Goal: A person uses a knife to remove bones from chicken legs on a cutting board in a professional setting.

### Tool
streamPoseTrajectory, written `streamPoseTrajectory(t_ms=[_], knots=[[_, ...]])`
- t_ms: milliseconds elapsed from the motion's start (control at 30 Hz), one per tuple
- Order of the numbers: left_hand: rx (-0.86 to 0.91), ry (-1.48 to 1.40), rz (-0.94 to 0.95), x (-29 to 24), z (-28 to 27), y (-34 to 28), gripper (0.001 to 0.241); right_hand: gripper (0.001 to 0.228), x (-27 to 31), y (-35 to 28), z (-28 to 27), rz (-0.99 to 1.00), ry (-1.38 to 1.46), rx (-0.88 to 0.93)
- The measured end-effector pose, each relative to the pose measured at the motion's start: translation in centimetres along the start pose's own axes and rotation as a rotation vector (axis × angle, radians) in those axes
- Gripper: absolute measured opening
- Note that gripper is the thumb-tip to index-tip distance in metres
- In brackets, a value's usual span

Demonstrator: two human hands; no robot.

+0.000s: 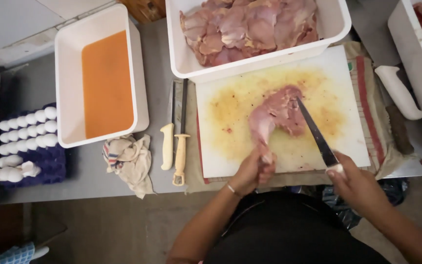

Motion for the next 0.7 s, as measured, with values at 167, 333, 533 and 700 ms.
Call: streamPoseTrajectory(t_ms=[167,333,533,700], knots=[[-0.406,1.316,-0.17,-8.6,-2.4,-4.5,0.036,0.022,0.1,-0.7,1.7,0.149,0.113,0.17],[-0.566,1.156,0.072,-14.7,-0.2,-3.7,0.045,0.025,5.1,-1.6,3.1,0.228,0.109,0.265],[-0.515,1.0,0.272,-14.1,-0.9,-1.9,0.026,0.092,7.7,0.5,6.3,-0.131,-0.038,0.216],[-0.509,1.01,0.213,-13.0,-1.7,-1.2,0.033,0.086,9.3,-0.7,6.4,0.206,-0.149,0.305]])
Point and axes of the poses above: each hand's wrist, its own y-axis towards the middle knuckle, its own z-axis out of the palm, x = y × z, the point moved 10 cm from there along y, towards the middle knuckle, and after that the axes turned 15 degrees about x, right-handed, at the moved point
